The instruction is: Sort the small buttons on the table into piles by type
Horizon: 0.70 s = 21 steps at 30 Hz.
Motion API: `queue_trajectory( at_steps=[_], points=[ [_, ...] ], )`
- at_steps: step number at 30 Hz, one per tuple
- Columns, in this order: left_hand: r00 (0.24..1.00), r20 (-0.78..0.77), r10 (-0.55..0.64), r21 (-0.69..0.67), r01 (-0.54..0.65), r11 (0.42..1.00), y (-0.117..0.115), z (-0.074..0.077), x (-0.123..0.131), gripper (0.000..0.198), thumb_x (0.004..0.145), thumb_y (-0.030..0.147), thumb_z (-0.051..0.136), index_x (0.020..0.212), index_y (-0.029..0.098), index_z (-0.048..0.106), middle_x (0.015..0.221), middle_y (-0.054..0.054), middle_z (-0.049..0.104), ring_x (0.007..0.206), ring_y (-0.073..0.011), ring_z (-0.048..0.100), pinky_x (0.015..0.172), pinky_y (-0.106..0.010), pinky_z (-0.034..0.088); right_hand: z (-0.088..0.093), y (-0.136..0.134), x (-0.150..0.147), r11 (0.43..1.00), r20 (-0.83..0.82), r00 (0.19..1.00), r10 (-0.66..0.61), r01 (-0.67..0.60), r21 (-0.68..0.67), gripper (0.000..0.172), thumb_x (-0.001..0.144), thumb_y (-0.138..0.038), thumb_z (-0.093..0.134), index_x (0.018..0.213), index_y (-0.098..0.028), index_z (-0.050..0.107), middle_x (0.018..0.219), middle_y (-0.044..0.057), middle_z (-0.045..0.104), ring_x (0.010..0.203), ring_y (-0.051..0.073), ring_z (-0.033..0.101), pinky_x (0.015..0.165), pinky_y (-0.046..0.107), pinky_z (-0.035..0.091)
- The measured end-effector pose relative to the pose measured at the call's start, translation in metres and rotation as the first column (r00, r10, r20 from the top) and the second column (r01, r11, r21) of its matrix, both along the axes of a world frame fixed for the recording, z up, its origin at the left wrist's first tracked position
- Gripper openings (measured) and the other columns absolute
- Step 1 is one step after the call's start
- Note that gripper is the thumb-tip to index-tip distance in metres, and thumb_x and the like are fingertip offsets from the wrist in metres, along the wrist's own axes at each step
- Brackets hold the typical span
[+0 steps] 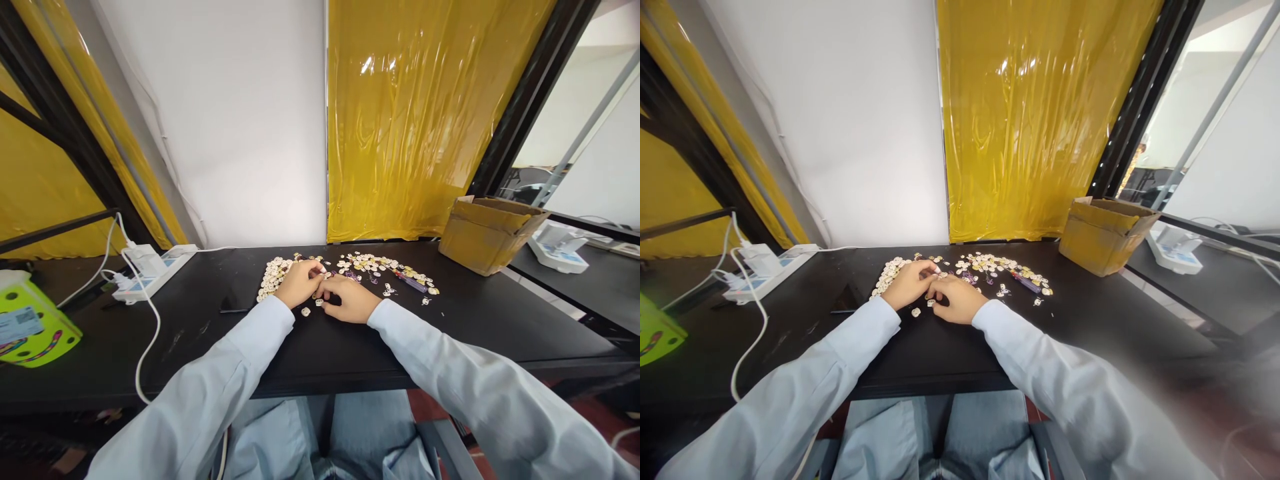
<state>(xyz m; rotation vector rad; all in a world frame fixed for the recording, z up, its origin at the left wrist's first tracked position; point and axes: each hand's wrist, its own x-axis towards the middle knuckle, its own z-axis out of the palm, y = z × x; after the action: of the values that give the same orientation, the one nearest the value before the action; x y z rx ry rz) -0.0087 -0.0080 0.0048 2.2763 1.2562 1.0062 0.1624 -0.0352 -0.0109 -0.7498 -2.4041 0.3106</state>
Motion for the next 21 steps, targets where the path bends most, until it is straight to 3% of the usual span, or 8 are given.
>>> queue_trajectory(
  at_steps=[7,11,13,16,19,21],
  points=[
    [1.000,0.022,-0.016,0.015,0.016,1.000,0.000,0.000,0.000,0.012,0.078,0.021,0.054,0.082,0.017,0.065,0.078,-0.003,0.069,0.066,-0.0153,0.062,0.063,-0.026,0.049,-0.003,0.003,0.001,0.999,0.020,0.999,0.036,-0.036,0.006,0.008,0.081,-0.014,0.060,0.078,-0.017,0.066,0.086,0.006,0.067,0.088,0.020,0.057,0.083,0.035,0.045],
    [0.997,0.043,-0.056,0.011,0.056,0.998,0.000,0.001,0.000,0.016,0.082,0.024,0.051,0.080,0.017,0.065,0.076,-0.003,0.069,0.066,-0.0153,0.062,0.063,-0.026,0.049,0.000,0.006,0.003,0.994,-0.185,0.982,-0.031,0.011,-0.108,0.008,0.079,-0.016,0.062,0.078,-0.018,0.069,0.080,0.004,0.070,0.076,0.017,0.060,0.074,0.032,0.047],
    [0.995,0.063,-0.074,0.007,0.073,0.997,-0.001,0.002,0.001,0.018,0.083,0.024,0.049,0.081,0.016,0.066,0.076,-0.003,0.069,0.067,-0.0155,0.063,0.065,-0.026,0.049,0.002,0.009,0.005,0.967,-0.350,0.930,-0.113,0.022,-0.255,0.007,0.078,-0.022,0.065,0.076,-0.017,0.069,0.078,0.004,0.070,0.069,0.016,0.061,0.069,0.031,0.049],
    [0.994,0.074,-0.086,-0.014,0.087,0.996,-0.003,0.003,0.002,0.020,0.084,0.022,0.047,0.082,0.016,0.066,0.074,-0.003,0.069,0.065,-0.0152,0.062,0.064,-0.026,0.048,0.003,0.015,0.009,0.888,-0.527,0.826,-0.200,-0.074,-0.453,0.016,0.072,-0.031,0.070,0.076,-0.016,0.069,0.072,0.004,0.069,0.066,0.016,0.063,0.067,0.031,0.052],
    [0.986,0.103,-0.130,-0.056,0.136,0.989,-0.005,0.005,0.003,0.021,0.084,0.023,0.047,0.083,0.015,0.066,0.075,-0.003,0.068,0.068,-0.0153,0.063,0.066,-0.026,0.048,0.003,0.020,0.011,0.813,-0.593,0.751,-0.291,-0.133,-0.567,0.021,0.066,-0.034,0.074,0.075,-0.016,0.067,0.068,0.003,0.068,0.066,0.017,0.066,0.070,0.034,0.055],
    [0.979,0.124,-0.165,-0.069,0.174,0.982,-0.007,0.006,0.005,0.018,0.083,0.024,0.050,0.084,0.015,0.066,0.078,-0.004,0.069,0.070,-0.0154,0.063,0.067,-0.026,0.049,0.002,0.021,0.011,0.796,-0.606,0.725,-0.327,-0.133,-0.590,0.022,0.065,-0.033,0.074,0.074,-0.016,0.064,0.069,0.002,0.068,0.068,0.017,0.067,0.072,0.034,0.057]
  ],
)
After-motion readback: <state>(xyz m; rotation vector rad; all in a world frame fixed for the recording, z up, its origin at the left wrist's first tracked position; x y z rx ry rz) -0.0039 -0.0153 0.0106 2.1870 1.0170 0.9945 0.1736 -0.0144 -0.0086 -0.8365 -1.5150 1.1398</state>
